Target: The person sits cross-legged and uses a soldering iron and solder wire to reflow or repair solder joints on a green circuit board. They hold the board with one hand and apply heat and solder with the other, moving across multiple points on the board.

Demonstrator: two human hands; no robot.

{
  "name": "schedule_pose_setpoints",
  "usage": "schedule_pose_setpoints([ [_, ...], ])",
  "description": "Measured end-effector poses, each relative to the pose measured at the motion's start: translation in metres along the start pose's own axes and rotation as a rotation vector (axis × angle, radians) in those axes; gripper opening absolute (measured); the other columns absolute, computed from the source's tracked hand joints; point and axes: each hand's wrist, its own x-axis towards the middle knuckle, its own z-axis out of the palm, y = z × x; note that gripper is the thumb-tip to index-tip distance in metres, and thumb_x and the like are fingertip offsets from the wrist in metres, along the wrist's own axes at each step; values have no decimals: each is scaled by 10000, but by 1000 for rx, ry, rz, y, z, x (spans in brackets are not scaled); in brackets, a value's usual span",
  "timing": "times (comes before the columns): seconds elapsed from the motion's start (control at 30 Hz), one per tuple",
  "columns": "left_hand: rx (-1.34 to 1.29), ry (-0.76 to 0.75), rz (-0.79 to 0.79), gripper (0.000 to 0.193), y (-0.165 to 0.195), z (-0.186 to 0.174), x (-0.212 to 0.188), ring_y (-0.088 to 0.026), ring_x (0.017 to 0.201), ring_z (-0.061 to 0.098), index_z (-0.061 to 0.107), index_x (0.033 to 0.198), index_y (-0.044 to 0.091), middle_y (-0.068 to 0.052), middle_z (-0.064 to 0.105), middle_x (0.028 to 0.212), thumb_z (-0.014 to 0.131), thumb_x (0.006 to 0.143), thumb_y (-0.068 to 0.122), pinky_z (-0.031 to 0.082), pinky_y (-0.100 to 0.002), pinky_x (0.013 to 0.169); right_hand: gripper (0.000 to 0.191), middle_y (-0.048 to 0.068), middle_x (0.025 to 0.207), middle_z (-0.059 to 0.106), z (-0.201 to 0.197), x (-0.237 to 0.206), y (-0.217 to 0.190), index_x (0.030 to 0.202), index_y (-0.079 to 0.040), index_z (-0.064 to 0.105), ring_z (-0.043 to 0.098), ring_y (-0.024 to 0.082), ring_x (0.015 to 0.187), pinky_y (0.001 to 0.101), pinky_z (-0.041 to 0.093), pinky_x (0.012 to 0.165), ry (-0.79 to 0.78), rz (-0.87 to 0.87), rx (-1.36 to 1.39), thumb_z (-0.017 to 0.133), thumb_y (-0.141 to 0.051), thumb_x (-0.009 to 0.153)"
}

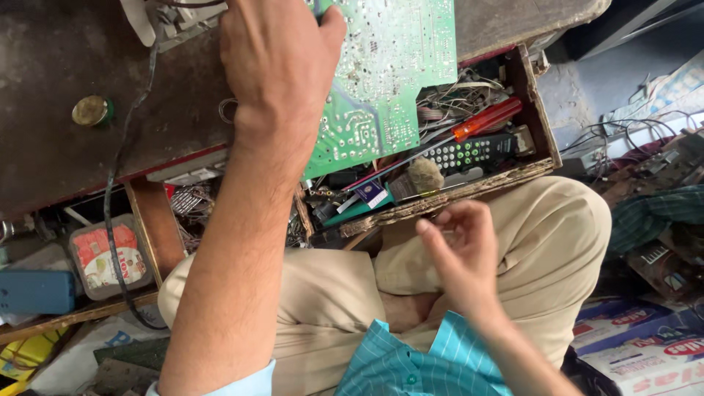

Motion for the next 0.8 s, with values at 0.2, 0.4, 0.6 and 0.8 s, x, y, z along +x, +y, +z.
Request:
schedule_pose_setpoints([
  [0.2,85,60,101,337,-1,8,6,-378,722,739,744,871,15,-207,718,784,888,825,316,604,-465,639,1303,216,1689,86,51,-6,11,1611,-12,-81,169,294,1551,405,191,1236,92,50,-101,892,-105,750],
  [0.4,47,16,-111,689,4,2,-4,-411,789,732,562,1152,-202,-373,636,1051,879,833,320,636,-383,598,1435,279,1686,32,81,25,-7,1571,94,-124,102,346,1577,365,135,1272,166,16,-337,955,-201,673],
  [0.6,53,-4,-107,821,-3,-4,-30,-421,966,697,441,1309,-176,-297,613,1128,883,881,366,626,-426,748,1433,318,1689,-130,101,66,-15,1569,102,-141,-68,387,1600,392,33,1295,162,-107,-404,968,-246,729],
  [0.8,19,58,-49,1015,-17,-1,-49,-385,1094,640,229,1565,-122,-287,566,1213,870,970,394,598,-422,897,1395,318,1674,-105,100,85,-28,1555,106,-113,-73,389,1584,392,27,1283,88,-61,-416,952,-279,740],
])
